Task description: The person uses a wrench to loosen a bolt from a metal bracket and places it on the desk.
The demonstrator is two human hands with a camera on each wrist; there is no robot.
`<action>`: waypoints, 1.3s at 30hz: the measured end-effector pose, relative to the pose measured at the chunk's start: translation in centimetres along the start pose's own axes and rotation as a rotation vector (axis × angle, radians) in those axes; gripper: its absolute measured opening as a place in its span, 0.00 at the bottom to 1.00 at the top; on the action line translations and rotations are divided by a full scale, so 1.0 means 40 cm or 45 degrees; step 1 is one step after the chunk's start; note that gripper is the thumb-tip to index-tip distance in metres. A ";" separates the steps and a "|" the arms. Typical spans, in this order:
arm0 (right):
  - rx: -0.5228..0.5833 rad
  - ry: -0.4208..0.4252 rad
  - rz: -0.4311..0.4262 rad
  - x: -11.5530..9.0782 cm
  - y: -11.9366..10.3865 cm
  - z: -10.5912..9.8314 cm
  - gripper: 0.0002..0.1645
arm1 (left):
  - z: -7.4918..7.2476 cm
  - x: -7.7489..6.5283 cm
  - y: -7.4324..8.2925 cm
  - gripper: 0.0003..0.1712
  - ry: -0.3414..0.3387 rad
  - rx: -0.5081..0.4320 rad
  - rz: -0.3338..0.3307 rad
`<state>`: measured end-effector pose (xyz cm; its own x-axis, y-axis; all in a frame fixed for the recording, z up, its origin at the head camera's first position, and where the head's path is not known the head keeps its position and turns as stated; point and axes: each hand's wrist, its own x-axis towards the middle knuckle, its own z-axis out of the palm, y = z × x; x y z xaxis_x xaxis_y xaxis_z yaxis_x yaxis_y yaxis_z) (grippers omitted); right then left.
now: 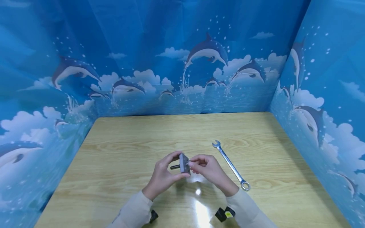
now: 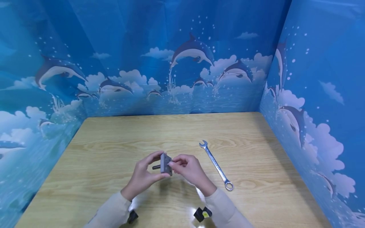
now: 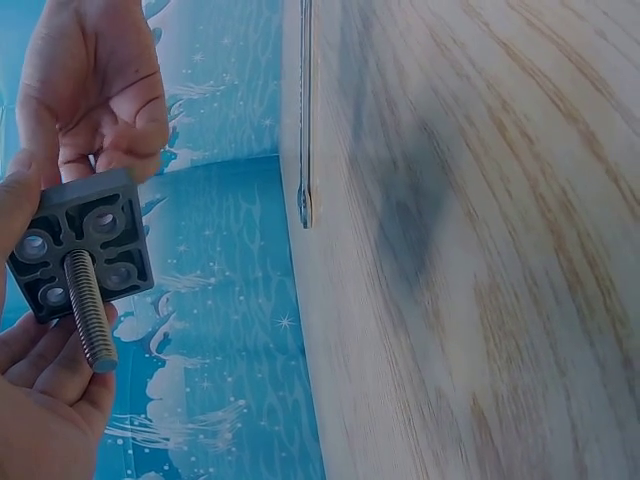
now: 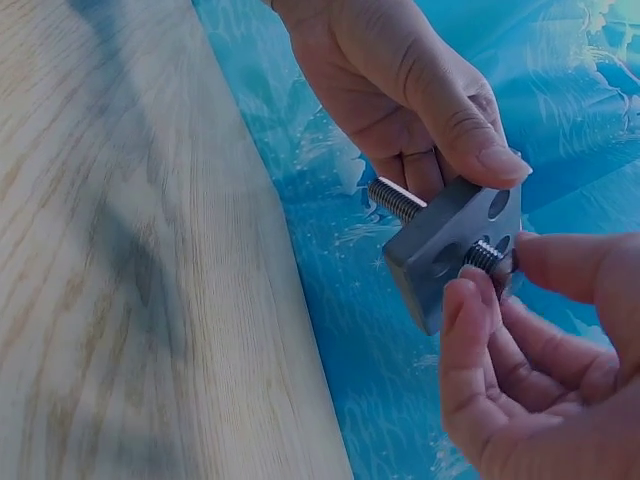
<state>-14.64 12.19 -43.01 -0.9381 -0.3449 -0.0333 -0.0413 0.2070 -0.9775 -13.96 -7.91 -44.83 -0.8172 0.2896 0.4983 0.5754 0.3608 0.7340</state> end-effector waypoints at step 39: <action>-0.050 0.028 -0.001 0.004 0.007 -0.007 0.15 | 0.004 -0.003 0.002 0.44 -0.009 -0.005 0.007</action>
<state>-14.90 12.46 -43.22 -0.9452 -0.3252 -0.0275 -0.0554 0.2429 -0.9685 -13.83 -7.77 -44.91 -0.8136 0.2981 0.4991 0.5799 0.3558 0.7329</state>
